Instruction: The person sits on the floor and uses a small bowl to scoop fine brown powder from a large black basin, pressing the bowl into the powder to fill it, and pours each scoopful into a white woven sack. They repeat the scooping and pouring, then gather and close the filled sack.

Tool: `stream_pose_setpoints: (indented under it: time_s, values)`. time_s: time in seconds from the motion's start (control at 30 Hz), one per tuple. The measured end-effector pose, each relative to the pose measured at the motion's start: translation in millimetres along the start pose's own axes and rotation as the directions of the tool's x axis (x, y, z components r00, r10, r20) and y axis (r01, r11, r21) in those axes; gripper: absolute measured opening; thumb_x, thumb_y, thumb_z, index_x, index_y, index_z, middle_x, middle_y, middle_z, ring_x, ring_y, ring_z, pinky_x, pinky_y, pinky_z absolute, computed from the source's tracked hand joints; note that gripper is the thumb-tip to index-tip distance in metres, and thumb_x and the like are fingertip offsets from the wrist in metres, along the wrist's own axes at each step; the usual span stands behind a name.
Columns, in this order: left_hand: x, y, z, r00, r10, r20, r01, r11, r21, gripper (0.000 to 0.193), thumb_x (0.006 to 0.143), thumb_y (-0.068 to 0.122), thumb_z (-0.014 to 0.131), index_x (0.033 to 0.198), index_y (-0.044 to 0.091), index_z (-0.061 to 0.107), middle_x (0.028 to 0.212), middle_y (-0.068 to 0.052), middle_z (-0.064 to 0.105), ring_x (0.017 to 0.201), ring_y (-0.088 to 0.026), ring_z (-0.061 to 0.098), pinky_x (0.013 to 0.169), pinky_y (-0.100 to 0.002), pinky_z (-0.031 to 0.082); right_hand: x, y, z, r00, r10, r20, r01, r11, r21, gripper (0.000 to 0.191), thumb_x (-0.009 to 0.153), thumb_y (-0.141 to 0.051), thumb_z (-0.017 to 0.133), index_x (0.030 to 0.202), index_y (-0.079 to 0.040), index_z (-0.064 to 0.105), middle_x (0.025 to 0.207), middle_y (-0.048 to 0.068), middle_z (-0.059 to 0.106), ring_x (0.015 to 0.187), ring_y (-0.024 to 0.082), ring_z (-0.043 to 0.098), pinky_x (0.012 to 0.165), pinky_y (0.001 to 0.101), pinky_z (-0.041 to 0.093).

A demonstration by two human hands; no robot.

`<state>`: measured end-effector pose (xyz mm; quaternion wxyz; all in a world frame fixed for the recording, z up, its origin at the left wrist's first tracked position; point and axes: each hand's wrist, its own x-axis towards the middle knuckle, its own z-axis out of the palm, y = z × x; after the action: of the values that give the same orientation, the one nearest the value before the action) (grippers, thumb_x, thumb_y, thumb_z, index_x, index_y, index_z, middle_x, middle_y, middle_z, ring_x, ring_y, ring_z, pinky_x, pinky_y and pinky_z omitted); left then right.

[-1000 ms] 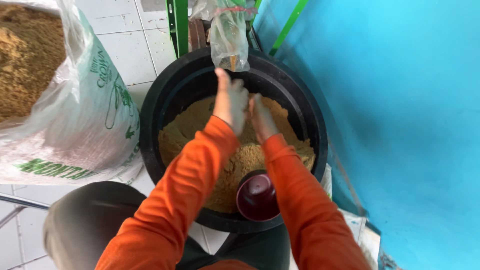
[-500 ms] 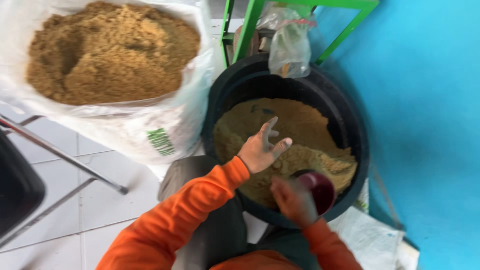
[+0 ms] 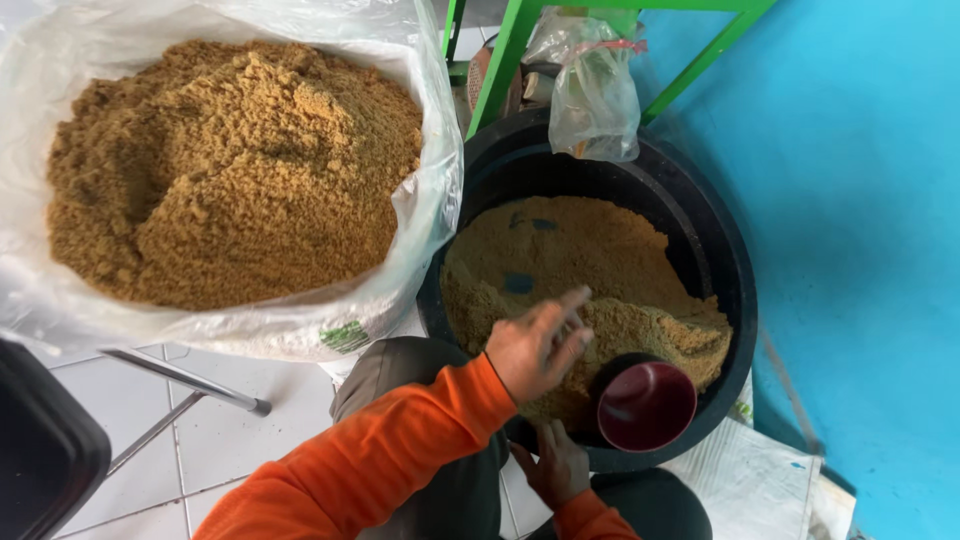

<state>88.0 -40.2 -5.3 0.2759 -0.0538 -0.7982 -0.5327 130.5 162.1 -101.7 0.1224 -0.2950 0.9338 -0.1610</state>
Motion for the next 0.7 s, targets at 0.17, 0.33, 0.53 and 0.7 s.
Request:
stream_pose_setpoints:
  time_s: [0.17,0.33,0.53,0.7]
  values:
    - [2.7,-3.4,-1.0,0.990,0.116,0.083,-0.120,0.991,0.052,0.047,0.102,0.022,0.069,0.143,0.006,0.054,0.089,-0.006,0.072,0.066,-0.022,0.071,0.051,-0.036,0.054,3.3,-25.2,-10.1,0.996,0.039,-0.080,-0.035,0.998,0.051,0.043,0.087,-0.042,0.075,0.109,-0.007,0.066,0.089,0.011,0.064,0.069,0.032,0.067,0.053,0.0441,0.054]
    - [10.8,12.8,-10.5,0.997,0.062,-0.036,-0.054,0.980,0.192,0.039,0.099,0.022,0.071,0.134,0.010,0.061,0.085,-0.006,0.072,0.067,-0.025,0.070,0.053,-0.039,0.053,19.1,-62.6,-54.6,0.994,-0.035,-0.107,0.044,0.996,0.083,0.046,0.086,-0.037,0.075,0.119,-0.007,0.064,0.100,0.014,0.064,0.084,0.036,0.067,0.065,0.0452,0.056]
    - [-19.7,67.5,-10.5,0.954,-0.229,-0.194,0.281,0.909,0.308,0.031,0.098,0.024,0.067,0.126,0.013,0.064,0.094,-0.009,0.073,0.074,-0.028,0.073,0.055,-0.041,0.056,56.5,-108.5,-122.4,0.940,-0.307,0.149,0.336,0.752,-0.567,0.074,0.077,-0.025,0.067,0.137,0.016,0.054,0.137,0.041,0.058,0.107,0.038,0.067,0.088,0.0364,0.058]
    - [-52.8,132.0,-51.7,0.592,-0.745,-0.307,0.798,0.491,0.348,0.021,0.098,0.033,0.068,0.110,0.016,0.064,0.092,-0.011,0.074,0.078,-0.034,0.072,0.066,-0.047,0.057,62.9,-128.8,-177.3,0.923,0.212,0.320,-0.301,0.917,0.260,0.055,0.094,-0.055,0.062,0.118,-0.006,0.069,0.098,0.014,0.076,0.090,0.029,0.074,0.084,0.0394,0.057]
